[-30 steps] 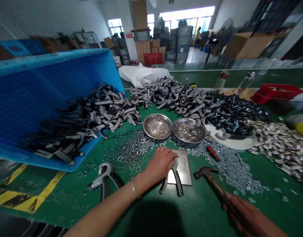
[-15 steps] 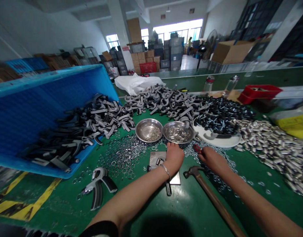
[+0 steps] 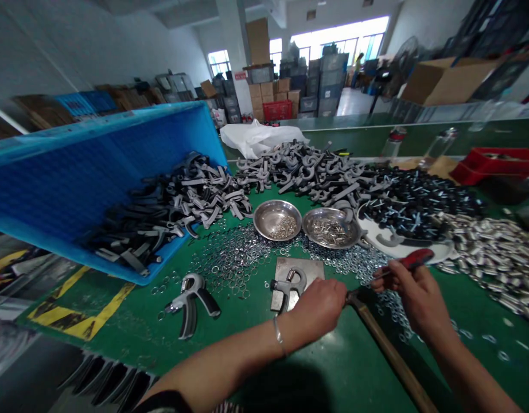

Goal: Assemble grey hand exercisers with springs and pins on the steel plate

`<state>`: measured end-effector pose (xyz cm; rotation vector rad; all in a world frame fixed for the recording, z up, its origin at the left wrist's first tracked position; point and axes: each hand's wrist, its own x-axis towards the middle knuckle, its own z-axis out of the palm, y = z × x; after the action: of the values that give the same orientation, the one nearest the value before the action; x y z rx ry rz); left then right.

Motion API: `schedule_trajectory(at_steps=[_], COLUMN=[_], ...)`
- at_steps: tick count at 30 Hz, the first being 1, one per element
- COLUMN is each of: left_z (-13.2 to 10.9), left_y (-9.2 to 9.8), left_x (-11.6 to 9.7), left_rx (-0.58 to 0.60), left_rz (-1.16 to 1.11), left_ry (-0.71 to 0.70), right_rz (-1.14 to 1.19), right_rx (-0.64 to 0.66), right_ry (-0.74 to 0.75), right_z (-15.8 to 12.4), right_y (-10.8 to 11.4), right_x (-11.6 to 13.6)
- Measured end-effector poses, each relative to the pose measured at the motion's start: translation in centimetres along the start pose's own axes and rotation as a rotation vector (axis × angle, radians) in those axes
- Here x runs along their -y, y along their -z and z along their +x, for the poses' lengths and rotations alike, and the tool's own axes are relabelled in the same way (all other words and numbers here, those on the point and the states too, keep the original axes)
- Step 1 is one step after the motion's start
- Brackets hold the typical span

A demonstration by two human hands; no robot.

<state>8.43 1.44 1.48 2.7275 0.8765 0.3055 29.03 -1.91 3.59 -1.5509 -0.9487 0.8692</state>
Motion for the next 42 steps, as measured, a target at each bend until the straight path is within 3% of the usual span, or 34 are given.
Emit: schedule_trajectory(at_steps=[5,7,9,15,22,25,30,37,42], left_z=[-9.5,-11.6,-12.5,-11.3,-10.8,-11.0,-11.5,-11.3,-10.9], left_y=[1.8,2.1,1.9,0.1,-0.9,-1.4,-2.9,-3.6,-3.1], left_x=[2.4,4.0,4.9,4.8,5.1,5.1,5.1,5.0,5.3], left_rx=[-0.142,-0.235,-0.288,-0.271,-0.162,-0.160,-0.285,-0.447,-0.463], left_rz=[-0.522,-0.528,-0.453,-0.233,-0.211,-0.233,-0.214,-0.204,-0.213], left_ry=[0.403,0.486,0.475,0.209,0.249,0.238,0.191,0.170,0.142], right_rz=[0.060,0.016,-0.035,-0.179,-0.316,-0.480,-0.816,-0.749,-0.727], right_rx=[0.238,0.296,0.310,0.280,0.272,0.244,0.316,0.452,0.414], right_ry=[-0.020,0.006,0.027,0.084,0.145,0.229,0.471,0.651,0.632], right_z=[-2.1,-2.3,-2.3,-1.7,-1.8,-2.0,-1.8,-0.5,-0.7], right_y=[-6.7,-9.3,-11.3,-13.4,-13.5,-13.7,-14.9,-14.9,-14.3], right_x=[0.2,-0.4,-1.1,-2.5,-2.5,-3.1,-3.1,-2.8,-3.4])
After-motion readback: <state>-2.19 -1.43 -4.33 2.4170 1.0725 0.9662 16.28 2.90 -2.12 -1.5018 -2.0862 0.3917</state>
